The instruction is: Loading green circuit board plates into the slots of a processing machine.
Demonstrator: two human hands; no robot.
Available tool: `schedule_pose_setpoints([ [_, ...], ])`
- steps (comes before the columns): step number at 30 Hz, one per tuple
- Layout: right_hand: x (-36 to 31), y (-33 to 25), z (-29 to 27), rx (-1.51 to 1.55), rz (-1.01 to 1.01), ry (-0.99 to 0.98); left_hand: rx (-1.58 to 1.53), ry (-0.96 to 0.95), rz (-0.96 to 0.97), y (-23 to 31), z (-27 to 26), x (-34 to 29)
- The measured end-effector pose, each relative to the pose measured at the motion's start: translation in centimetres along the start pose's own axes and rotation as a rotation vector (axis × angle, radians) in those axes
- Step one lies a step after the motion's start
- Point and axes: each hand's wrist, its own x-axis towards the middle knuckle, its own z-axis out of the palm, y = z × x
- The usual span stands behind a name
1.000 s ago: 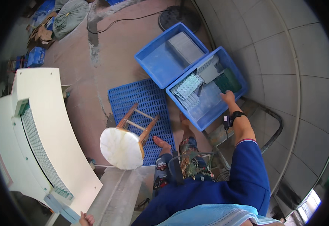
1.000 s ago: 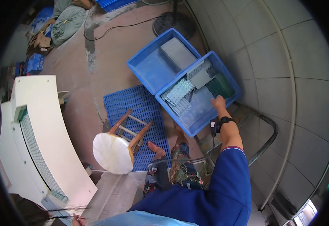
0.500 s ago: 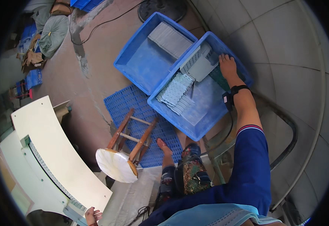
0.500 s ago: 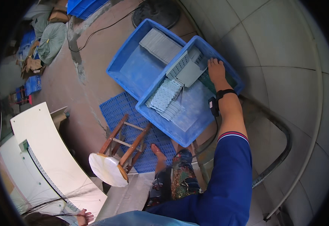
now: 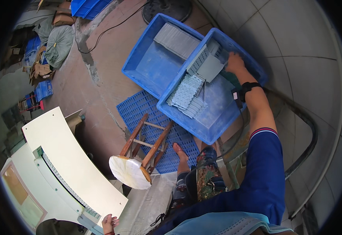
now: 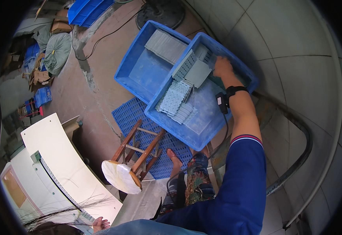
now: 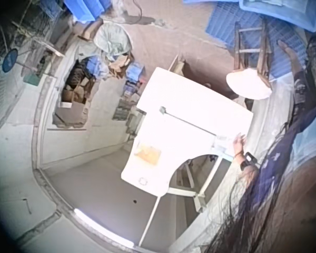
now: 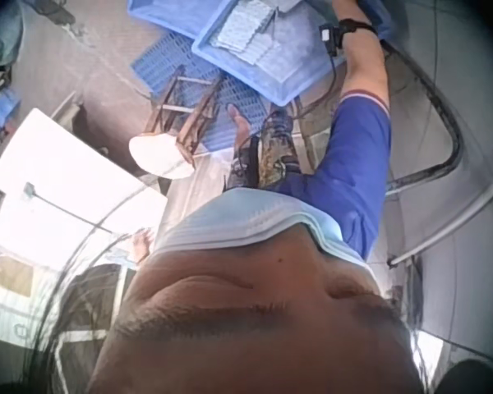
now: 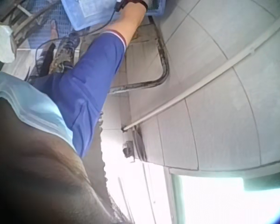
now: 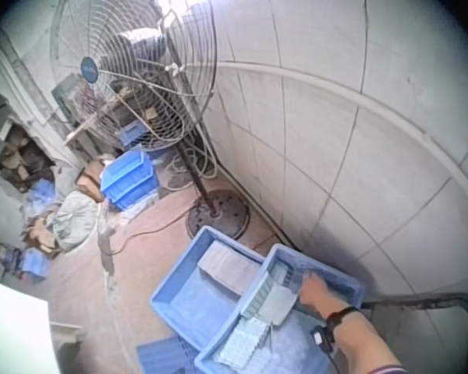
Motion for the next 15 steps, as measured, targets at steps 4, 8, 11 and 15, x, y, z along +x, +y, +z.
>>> schedule_pose_setpoints([
  [4,-2.1,3.8,2.3,0.284,0.104,0.017,0.078,-0.016,-0.012,-0.3,0.8,0.4],
  [8,-4.7,5.3,2.5,0.154,0.109,-0.161,0.092,-0.070,0.004,-1.4,0.8,0.7],
  [11,-5.2,5.4,2.5,0.161,0.080,-0.089,-0.088,0.000,0.048,-4.2,0.6,2.8],
  [15,-5.2,5.5,2.7,0.120,0.091,-0.092,-0.208,0.036,0.022,-3.1,2.0,2.5],
])
